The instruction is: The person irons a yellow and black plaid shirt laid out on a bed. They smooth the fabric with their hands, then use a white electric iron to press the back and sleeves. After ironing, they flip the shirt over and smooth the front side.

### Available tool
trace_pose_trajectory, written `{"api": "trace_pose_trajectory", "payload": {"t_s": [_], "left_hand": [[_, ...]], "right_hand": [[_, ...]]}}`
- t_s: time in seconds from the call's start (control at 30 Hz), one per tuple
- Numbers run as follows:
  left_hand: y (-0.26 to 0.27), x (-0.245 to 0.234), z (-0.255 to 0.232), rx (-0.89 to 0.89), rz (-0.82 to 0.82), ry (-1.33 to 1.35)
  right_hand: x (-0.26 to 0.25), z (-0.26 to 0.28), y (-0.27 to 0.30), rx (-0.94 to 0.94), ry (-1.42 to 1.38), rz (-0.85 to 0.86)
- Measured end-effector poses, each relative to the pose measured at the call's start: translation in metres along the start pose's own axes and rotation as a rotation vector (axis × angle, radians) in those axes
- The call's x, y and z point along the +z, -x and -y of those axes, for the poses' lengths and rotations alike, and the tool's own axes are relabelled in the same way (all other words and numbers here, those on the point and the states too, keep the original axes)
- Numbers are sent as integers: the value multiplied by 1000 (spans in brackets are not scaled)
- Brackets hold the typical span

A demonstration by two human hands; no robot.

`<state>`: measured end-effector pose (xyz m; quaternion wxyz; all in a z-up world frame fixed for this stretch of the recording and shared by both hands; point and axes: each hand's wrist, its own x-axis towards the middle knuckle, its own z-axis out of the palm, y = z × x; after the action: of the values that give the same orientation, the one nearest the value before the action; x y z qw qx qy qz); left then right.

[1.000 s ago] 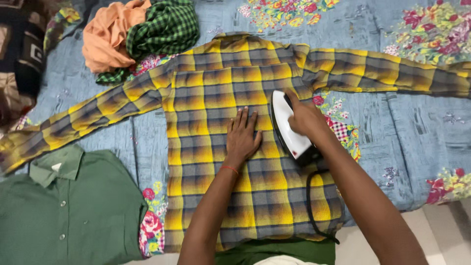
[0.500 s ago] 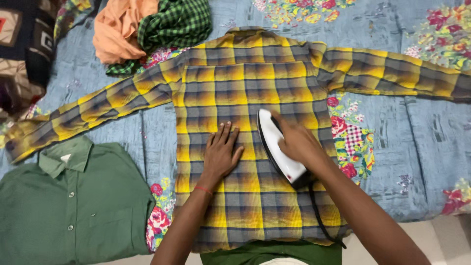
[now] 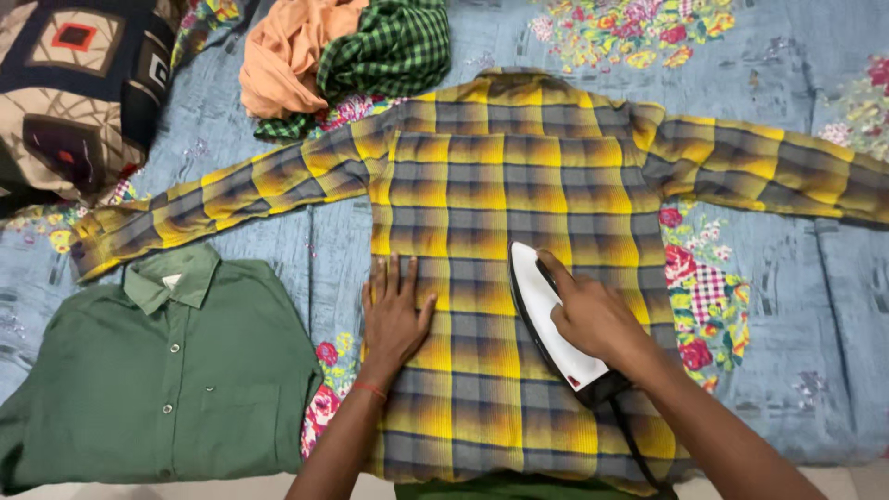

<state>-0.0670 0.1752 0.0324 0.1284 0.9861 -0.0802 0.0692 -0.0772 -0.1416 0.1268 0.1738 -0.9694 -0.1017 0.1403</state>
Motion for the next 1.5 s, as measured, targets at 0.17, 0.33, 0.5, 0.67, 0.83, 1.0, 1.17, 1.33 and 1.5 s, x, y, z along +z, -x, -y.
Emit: {"api": "trace_pose_trajectory", "payload": {"t_s": [0.17, 0.33, 0.5, 0.67, 0.83, 1.0, 1.17, 1.33, 1.5], "left_hand": [[-2, 3, 0, -16, 24, -13], [4, 0, 8, 31, 4, -18], [9, -3, 25, 56, 5, 13], [5, 1, 31, 46, -2, 6], [10, 3, 33, 13, -22, 8], [34, -2, 45, -22, -105, -40], [55, -7, 54, -93, -87, -46], [55, -5, 53, -113, -104, -7], [49, 1, 40, -60, -411, 342]], "right_hand": [[-5, 8, -62, -51, -75, -135], [-27, 37, -100, 72, -137, -33], [-14, 65, -54, 50, -50, 105], [11, 89, -26, -55, -72, 74], [16, 109, -97, -74, -127, 26], [24, 117, -94, -259, -129, -77], [28, 145, -33, -156, -84, 197], [36, 168, -70, -175, -168, 91], [56, 195, -126, -297, -176, -77]]}}
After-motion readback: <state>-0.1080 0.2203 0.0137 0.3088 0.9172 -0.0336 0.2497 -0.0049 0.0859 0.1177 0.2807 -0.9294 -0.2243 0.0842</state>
